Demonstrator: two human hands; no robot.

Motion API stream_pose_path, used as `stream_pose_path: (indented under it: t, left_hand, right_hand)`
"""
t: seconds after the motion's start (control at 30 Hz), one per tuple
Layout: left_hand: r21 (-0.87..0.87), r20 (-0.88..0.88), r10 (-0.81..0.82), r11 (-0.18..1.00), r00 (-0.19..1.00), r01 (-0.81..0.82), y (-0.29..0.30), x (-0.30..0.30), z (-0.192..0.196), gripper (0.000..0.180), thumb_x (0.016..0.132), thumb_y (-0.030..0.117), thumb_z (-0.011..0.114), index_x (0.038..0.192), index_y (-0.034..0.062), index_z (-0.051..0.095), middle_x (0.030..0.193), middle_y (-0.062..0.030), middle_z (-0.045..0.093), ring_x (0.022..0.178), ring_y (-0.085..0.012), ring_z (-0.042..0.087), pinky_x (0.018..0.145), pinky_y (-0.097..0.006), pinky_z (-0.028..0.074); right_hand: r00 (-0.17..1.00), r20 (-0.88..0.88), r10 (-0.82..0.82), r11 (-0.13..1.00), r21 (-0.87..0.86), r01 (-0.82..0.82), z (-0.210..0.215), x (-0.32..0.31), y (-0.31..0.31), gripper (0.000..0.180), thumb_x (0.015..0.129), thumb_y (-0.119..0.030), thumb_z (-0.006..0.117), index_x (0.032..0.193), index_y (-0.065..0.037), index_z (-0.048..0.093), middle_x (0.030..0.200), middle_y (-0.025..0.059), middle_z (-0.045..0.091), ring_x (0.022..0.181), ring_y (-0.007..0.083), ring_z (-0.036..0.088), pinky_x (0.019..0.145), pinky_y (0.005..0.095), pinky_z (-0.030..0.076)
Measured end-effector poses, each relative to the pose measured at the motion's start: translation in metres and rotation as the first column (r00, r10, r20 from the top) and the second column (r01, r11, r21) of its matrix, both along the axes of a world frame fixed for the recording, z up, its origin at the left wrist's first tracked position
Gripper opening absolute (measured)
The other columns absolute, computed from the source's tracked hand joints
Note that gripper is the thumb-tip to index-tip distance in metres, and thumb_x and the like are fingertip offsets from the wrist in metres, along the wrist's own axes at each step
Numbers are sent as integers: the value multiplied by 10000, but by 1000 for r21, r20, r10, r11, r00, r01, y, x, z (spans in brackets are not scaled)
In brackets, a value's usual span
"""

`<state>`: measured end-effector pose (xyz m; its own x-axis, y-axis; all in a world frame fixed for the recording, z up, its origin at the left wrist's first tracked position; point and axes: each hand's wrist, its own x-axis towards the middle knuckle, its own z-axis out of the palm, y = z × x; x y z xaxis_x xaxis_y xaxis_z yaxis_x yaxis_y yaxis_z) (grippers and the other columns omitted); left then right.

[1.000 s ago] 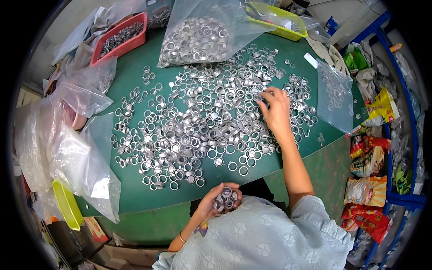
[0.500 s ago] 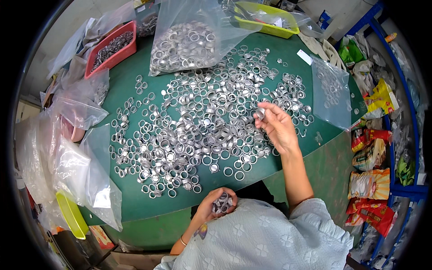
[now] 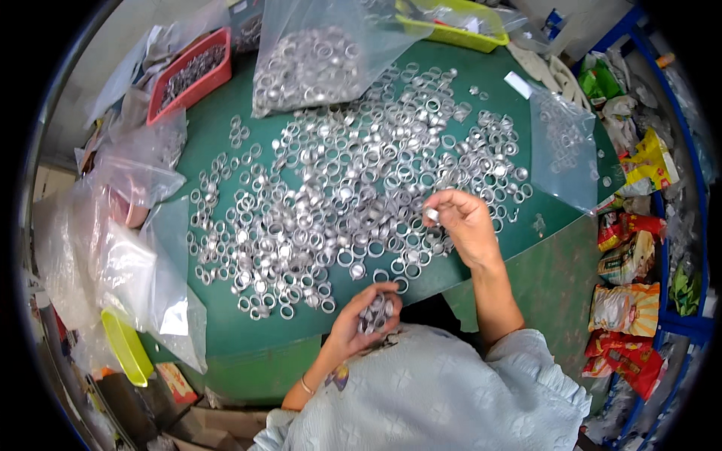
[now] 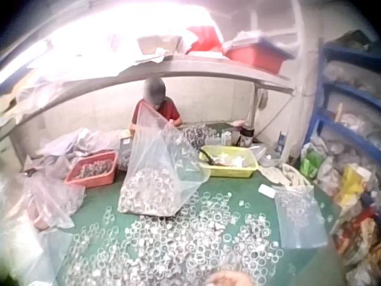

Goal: The person sorts through a large pile of small metal rings on a green table, picking them up by hand and placing them into small plastic bags.

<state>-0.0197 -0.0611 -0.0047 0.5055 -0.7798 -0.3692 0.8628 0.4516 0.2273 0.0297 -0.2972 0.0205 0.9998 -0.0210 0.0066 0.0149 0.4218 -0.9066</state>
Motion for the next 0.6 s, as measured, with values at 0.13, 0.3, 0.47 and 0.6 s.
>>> stream_pose_path:
  t: [0.13, 0.3, 0.47, 0.6]
  left_hand:
    - [-49, -63, 42, 998, 997, -46, -16, 17, 1, 449, 950, 376, 392, 1210, 22, 485, 1020, -172, 577, 882, -259, 586, 605, -285, 513]
    - [-175, -170, 93, 977, 981, -123, -30, 25, 4, 505, 962, 398, 337, 1259, 0, 431, 1218, -251, 495, 1132, -338, 513, 850, -410, 517]
    - [-112, -240, 127, 981, 962, -158, -40, 27, 17, 494, 960, 390, 350, 1255, 4, 437, 1226, -247, 492, 1149, -357, 492, 941, -469, 442]
    - [-56, -232, 141, 986, 962, -158, -42, 25, 6, 442, 954, 353, 392, 1230, 16, 466, 1221, -239, 495, 1134, -367, 498, 904, -455, 474]
  right_hand:
    - [999, 31, 38, 991, -129, -34, 7, -6, -1, 155, 789, -21, 658, 934, 17, 619, 897, 36, 612, 827, 95, 560, 745, 223, 443]
    - [991, 74, 112, 962, -258, -90, 2, -11, -3, 214, 751, -77, 710, 927, 12, 627, 896, 36, 611, 807, 103, 525, 732, 239, 415]
    - [987, 86, 135, 939, -331, -99, -1, -14, -8, 221, 739, -92, 721, 913, 8, 631, 906, 37, 617, 809, 110, 531, 730, 256, 424]
    - [984, 104, 146, 925, -367, -98, -3, -16, -11, 211, 750, -63, 705, 934, 2, 623, 925, 47, 628, 807, 105, 551, 721, 245, 445]
